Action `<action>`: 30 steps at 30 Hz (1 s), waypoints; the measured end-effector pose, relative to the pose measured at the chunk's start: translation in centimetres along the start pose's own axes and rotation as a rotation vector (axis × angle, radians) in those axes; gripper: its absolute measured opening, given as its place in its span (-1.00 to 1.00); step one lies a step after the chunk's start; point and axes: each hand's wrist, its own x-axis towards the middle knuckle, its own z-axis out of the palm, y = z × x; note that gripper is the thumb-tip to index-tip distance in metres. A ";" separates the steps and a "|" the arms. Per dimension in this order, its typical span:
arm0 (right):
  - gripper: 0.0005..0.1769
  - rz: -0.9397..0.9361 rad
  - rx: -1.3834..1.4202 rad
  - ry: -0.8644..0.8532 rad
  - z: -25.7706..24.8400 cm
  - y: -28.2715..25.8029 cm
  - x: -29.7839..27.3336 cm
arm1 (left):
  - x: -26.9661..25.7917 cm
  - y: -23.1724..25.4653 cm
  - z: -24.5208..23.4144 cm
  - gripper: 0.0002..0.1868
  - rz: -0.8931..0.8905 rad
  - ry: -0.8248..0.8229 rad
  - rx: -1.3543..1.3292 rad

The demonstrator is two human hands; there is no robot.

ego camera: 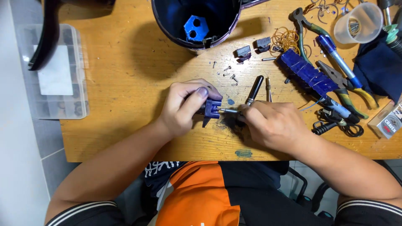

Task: Disassembling and inspecting the internal components of a hair dryer motor housing on a workbench.

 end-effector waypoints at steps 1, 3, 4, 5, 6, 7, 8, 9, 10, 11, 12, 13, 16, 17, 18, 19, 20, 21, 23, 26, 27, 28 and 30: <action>-0.87 0.003 0.002 -0.004 0.2 0.0 0.1 | 0.1 0.0 -0.1 -0.55 -0.004 0.000 -0.003; -0.80 -0.059 -0.096 0.040 0.5 0.0 0.1 | 0.0 0.1 -0.1 -0.58 0.028 -0.036 0.098; -0.80 -0.057 -0.087 0.034 0.4 -0.1 0.1 | -0.1 0.0 0.0 -0.58 0.018 -0.032 0.097; -0.82 -0.085 -0.124 0.033 0.2 -0.2 0.1 | -0.3 0.0 0.1 -0.57 0.033 -0.034 0.117; -0.84 -0.117 -0.169 0.041 0.2 -0.1 0.4 | 0.0 0.0 0.0 -0.56 0.059 -0.039 0.143; -0.84 -0.118 -0.168 0.044 0.2 0.0 0.5 | 0.1 0.1 0.1 -0.56 0.060 -0.038 0.147; -0.85 -0.132 -0.158 0.044 0.2 0.0 0.5 | 0.0 0.1 0.1 -0.58 0.053 -0.048 0.162; -0.86 -0.145 -0.148 0.045 0.3 0.0 0.5 | -0.1 0.1 0.2 -0.61 0.046 -0.057 0.178; -0.86 -0.140 -0.141 0.041 0.6 0.2 0.4 | -0.2 0.0 0.2 -0.61 0.037 -0.058 0.176; -0.84 -0.134 -0.116 0.043 0.9 0.2 0.2 | -0.3 -0.2 0.1 -0.61 0.040 -0.058 0.177; -0.83 -0.131 -0.095 0.049 1.1 0.5 0.2 | -0.2 -0.3 0.0 -0.61 0.050 -0.057 0.180; -0.83 -0.131 -0.093 0.048 1.1 0.3 0.0 | -0.3 -0.3 0.1 -0.61 0.048 -0.057 0.181; -0.79 -0.133 -0.068 0.048 1.4 0.6 0.0 | -0.1 -0.1 0.1 -0.62 0.040 -0.046 0.178; -0.80 -0.135 -0.074 0.050 1.5 0.7 0.0 | -0.1 -0.1 0.2 -0.64 0.049 -0.051 0.190; -0.80 -0.138 -0.080 0.050 1.5 0.7 -0.1 | 0.0 0.0 0.3 -0.66 0.058 -0.057 0.200; -0.80 -0.138 -0.075 0.048 1.6 0.6 -0.3 | -0.2 -0.1 0.2 -0.66 0.053 -0.055 0.201; -0.78 -0.141 -0.079 0.053 1.7 0.7 -0.3 | -0.2 -0.2 0.2 -0.66 0.056 -0.061 0.207; -0.77 -0.144 -0.082 0.057 1.7 0.7 -0.2 | -0.1 -0.3 0.1 -0.67 0.058 -0.068 0.213; -0.76 -0.142 -0.090 0.059 1.9 0.9 -0.2 | 0.0 -0.5 0.1 -0.67 0.063 -0.064 0.218; -0.75 -0.139 -0.090 0.056 1.8 0.7 -0.2 | -0.4 -0.8 0.2 -0.68 0.057 -0.056 0.217; -0.76 -0.140 -0.090 0.061 1.7 0.7 -0.1 | -0.3 -0.9 0.2 -0.68 0.056 -0.057 0.218; -0.76 -0.138 -0.091 0.061 1.8 0.8 -0.2 | -0.3 -0.8 0.2 -0.68 0.056 -0.059 0.217; -0.77 -0.132 -0.074 0.050 1.9 0.9 -0.4 | -0.3 -0.7 0.2 -0.69 0.048 -0.045 0.238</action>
